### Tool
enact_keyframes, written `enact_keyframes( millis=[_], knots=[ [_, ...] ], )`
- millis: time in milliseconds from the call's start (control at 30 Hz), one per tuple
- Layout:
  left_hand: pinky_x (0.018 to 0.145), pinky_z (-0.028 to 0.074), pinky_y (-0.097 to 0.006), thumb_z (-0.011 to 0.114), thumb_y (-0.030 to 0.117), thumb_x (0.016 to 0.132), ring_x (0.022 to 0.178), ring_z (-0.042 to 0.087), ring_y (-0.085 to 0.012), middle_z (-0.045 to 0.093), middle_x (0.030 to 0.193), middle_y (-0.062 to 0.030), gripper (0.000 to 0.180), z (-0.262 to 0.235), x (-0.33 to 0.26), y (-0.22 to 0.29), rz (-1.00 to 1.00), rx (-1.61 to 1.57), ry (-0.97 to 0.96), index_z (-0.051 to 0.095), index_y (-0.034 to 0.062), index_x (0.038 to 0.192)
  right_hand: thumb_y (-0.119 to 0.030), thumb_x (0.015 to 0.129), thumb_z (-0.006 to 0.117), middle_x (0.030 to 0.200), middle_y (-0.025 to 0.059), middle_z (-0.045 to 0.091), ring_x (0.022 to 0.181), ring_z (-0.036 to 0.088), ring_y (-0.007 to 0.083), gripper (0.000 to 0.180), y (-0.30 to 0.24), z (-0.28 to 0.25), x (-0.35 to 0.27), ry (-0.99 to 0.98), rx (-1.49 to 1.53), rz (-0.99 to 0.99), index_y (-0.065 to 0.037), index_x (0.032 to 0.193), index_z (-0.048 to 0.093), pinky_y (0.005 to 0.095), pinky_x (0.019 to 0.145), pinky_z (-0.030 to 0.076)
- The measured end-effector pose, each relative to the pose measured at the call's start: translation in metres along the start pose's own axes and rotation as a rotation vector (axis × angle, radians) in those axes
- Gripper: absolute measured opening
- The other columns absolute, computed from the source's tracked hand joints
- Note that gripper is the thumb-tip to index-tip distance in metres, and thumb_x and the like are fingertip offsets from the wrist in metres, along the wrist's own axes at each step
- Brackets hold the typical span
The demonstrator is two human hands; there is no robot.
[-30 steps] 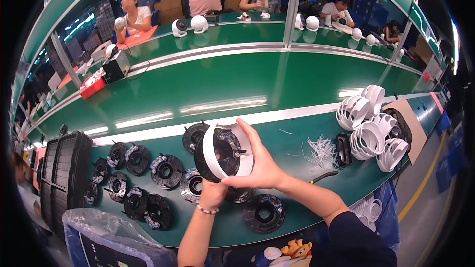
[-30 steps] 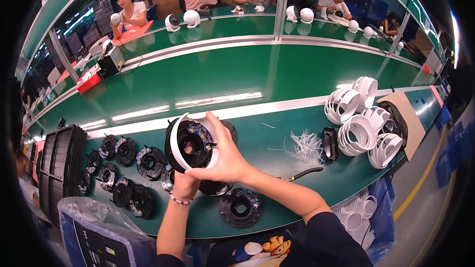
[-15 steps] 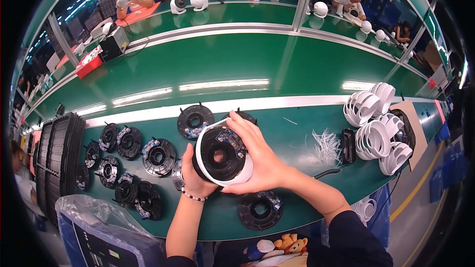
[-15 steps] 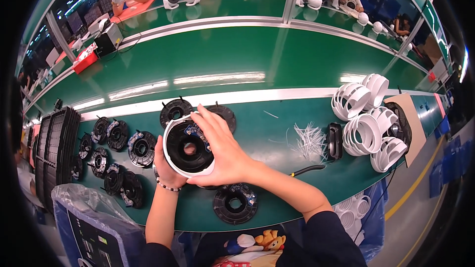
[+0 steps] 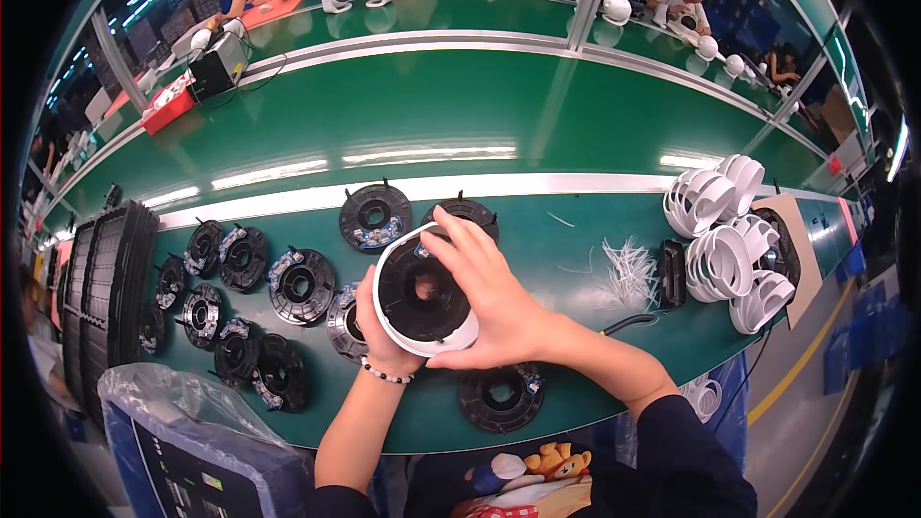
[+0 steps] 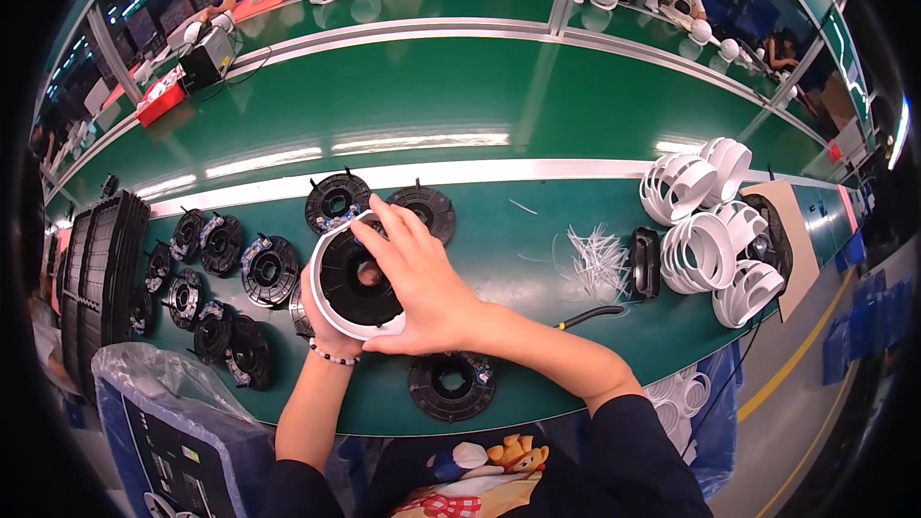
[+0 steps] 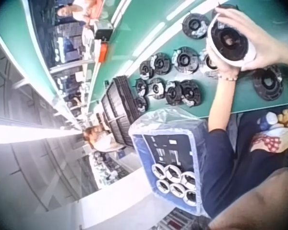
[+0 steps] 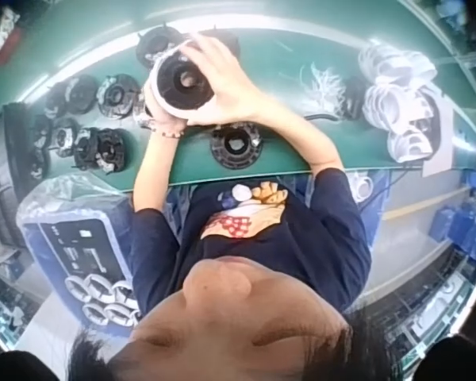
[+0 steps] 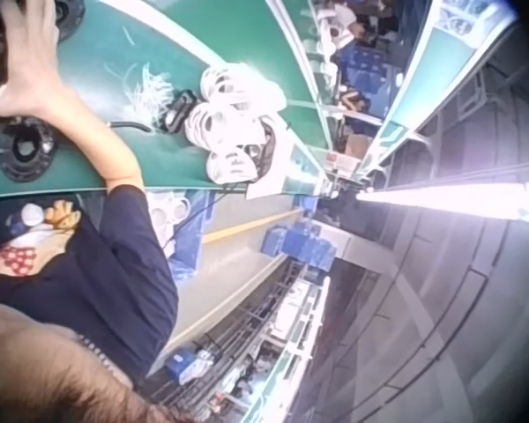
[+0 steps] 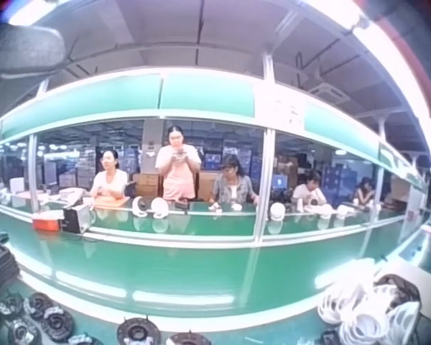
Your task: Assembling electronic internal components into circular light fixture housings on a factory production line.
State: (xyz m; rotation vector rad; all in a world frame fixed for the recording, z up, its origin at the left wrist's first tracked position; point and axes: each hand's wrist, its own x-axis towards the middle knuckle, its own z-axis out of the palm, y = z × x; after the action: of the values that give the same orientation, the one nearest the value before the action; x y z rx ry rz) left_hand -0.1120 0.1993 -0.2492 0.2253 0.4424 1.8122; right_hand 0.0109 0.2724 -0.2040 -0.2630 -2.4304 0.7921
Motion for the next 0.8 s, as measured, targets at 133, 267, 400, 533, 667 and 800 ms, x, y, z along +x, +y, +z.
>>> enact_keyframes(
  millis=[133, 267, 400, 533, 667, 800],
  knots=[
    [0.086, 0.042, -0.036, 0.026, 0.044, 0.086, 0.102, 0.051, -0.0227, 0.051, 0.113, -0.0098, 0.052, -0.001, -0.002, 0.001, -0.049, -0.025, -0.107, 0.045, 0.0063, 0.117, -0.034, 0.05, 0.078, 0.135, 0.0245, 0.016, 0.122, 0.019, 0.0433, 0.101, -0.002, -0.002, -0.002, 0.002, -0.082, -0.036, -0.004, 0.129, 0.023, 0.0495, 0.097, 0.022],
    [0.09, 0.04, -0.038, 0.019, 0.06, 0.084, 0.105, 0.049, -0.0238, 0.049, 0.117, -0.0115, 0.07, -0.005, -0.002, 0.008, -0.134, -0.105, -0.354, 0.04, 0.0056, 0.122, -0.033, 0.049, 0.078, 0.135, 0.0241, 0.017, 0.122, 0.02, 0.0433, 0.101, -0.008, -0.005, 0.0, -0.007, -0.112, -0.08, -0.004, 0.129, 0.024, 0.0497, 0.097, 0.023],
    [0.091, 0.04, -0.039, 0.015, 0.064, 0.082, 0.107, 0.048, -0.0248, 0.047, 0.119, -0.0126, 0.076, -0.014, 0.001, 0.011, -0.183, -0.173, -0.466, 0.037, 0.0053, 0.124, -0.027, 0.045, 0.078, 0.135, 0.0217, 0.016, 0.121, 0.021, 0.0421, 0.104, -0.014, -0.011, 0.001, -0.069, -0.134, -0.115, -0.004, 0.13, 0.023, 0.0502, 0.093, 0.027],
    [0.093, 0.038, -0.04, 0.015, 0.063, 0.082, 0.111, 0.045, -0.026, 0.043, 0.123, -0.0135, 0.075, -0.016, 0.001, 0.013, -0.23, -0.129, -0.519, 0.035, 0.0048, 0.126, -0.028, 0.046, 0.079, 0.135, 0.0211, 0.019, 0.121, 0.023, 0.0419, 0.102, -0.021, -0.021, 0.0, -0.171, -0.147, -0.114, -0.003, 0.128, 0.024, 0.0488, 0.096, 0.025],
    [0.095, 0.035, -0.04, 0.018, 0.063, 0.082, 0.113, 0.044, -0.0261, 0.041, 0.125, -0.0136, 0.076, -0.025, 0.003, 0.009, -0.245, -0.131, -0.574, 0.032, 0.0044, 0.128, -0.028, 0.046, 0.079, 0.134, 0.0213, 0.021, 0.12, 0.024, 0.0413, 0.102, -0.019, -0.024, -0.001, -0.204, -0.139, -0.14, -0.003, 0.128, 0.024, 0.0472, 0.096, 0.026],
    [0.095, 0.035, -0.039, 0.024, 0.065, 0.08, 0.113, 0.043, -0.0262, 0.04, 0.126, -0.0139, 0.077, -0.027, 0.0, 0.007, -0.207, -0.042, -0.515, 0.032, 0.0041, 0.128, -0.03, 0.045, 0.079, 0.133, 0.0214, 0.023, 0.119, 0.026, 0.04, 0.104, -0.018, -0.025, -0.002, -0.169, -0.141, -0.112, -0.001, 0.128, 0.023, 0.0459, 0.096, 0.026]
  ],
)
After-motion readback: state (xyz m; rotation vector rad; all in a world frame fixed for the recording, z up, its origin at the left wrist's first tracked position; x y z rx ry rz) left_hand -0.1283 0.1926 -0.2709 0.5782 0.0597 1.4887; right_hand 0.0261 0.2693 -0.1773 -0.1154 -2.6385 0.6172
